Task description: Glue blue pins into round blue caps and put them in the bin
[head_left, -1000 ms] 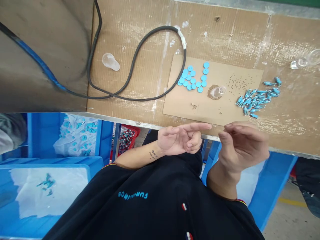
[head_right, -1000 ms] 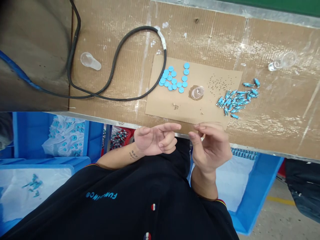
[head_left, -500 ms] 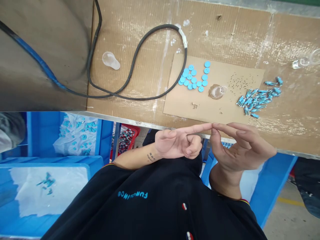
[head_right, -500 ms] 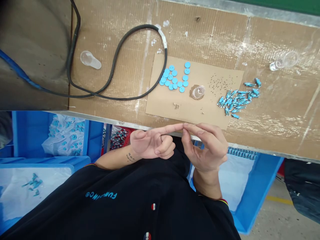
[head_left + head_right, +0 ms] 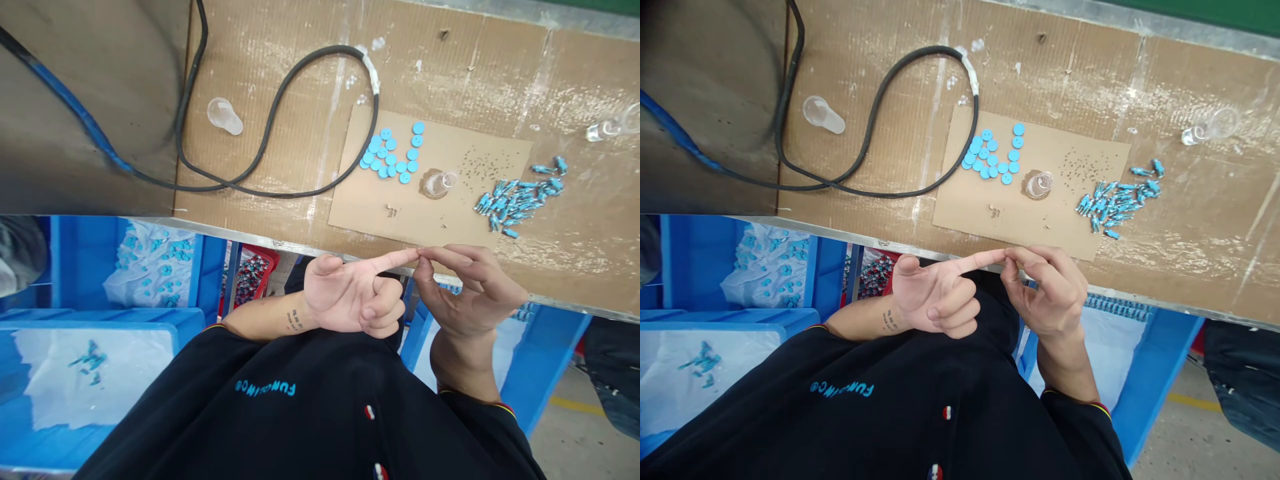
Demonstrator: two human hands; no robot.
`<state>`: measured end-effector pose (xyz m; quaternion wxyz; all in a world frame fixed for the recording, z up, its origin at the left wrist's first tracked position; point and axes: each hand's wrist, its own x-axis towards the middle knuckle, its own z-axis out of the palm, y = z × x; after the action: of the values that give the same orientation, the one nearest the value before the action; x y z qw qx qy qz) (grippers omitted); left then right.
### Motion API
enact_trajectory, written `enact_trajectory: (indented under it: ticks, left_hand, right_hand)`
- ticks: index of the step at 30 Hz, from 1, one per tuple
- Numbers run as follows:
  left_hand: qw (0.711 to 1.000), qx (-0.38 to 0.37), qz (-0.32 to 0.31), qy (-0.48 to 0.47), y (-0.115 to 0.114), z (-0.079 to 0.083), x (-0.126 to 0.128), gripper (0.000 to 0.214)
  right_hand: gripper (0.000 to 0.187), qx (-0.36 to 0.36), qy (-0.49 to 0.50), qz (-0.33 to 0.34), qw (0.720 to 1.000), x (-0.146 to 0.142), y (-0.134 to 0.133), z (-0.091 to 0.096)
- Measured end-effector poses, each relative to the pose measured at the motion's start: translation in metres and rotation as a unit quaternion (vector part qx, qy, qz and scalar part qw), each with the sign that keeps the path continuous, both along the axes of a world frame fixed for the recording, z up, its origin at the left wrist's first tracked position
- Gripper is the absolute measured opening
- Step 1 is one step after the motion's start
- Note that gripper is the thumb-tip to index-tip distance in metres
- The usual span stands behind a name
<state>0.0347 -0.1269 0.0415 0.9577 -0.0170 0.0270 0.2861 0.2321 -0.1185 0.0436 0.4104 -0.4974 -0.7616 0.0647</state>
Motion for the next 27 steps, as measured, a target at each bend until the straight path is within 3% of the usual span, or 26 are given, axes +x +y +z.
enact_trajectory:
  ticks: [4, 8, 12, 16, 19, 24, 27]
  left_hand:
    - [1.0, 0.011, 0.001, -0.008, -0.001, 0.0, -0.001, 0.116]
    - [0.998, 0.034, 0.02, -0.043, -0.003, 0.0, 0.0, 0.104]
    - [0.995, 0.072, 0.024, -0.067, -0.003, -0.003, -0.001, 0.117]
    - [0.997, 0.062, 0.039, -0.023, -0.001, -0.006, -0.001, 0.114]
    - [0.993, 0.105, 0.053, 0.017, -0.002, -0.011, 0.002, 0.109]
    - [0.975, 0.193, -0.011, 0.106, -0.005, -0.032, 0.006, 0.137]
    - [0.963, 0.241, -0.045, 0.114, -0.009, -0.042, 0.002, 0.134]
  right_hand:
    - [0.039, 0.03, 0.034, 0.047, 0.998, 0.002, 0.002, -0.002]
    - [0.046, 0.034, 0.053, 0.05, 0.997, 0.006, 0.0, -0.008]
    - [0.044, 0.009, 0.105, 0.066, 0.992, 0.005, -0.003, -0.011]
    - [0.042, 0.055, 0.191, 0.017, 0.98, -0.001, -0.003, -0.003]
    - [0.04, 0.067, 0.245, -0.022, 0.967, -0.01, -0.004, 0.004]
    - [0.053, 0.017, 0.245, -0.055, 0.968, -0.024, -0.013, 0.006]
    - [0.047, -0.025, 0.242, -0.074, 0.967, -0.028, -0.019, 0.001]
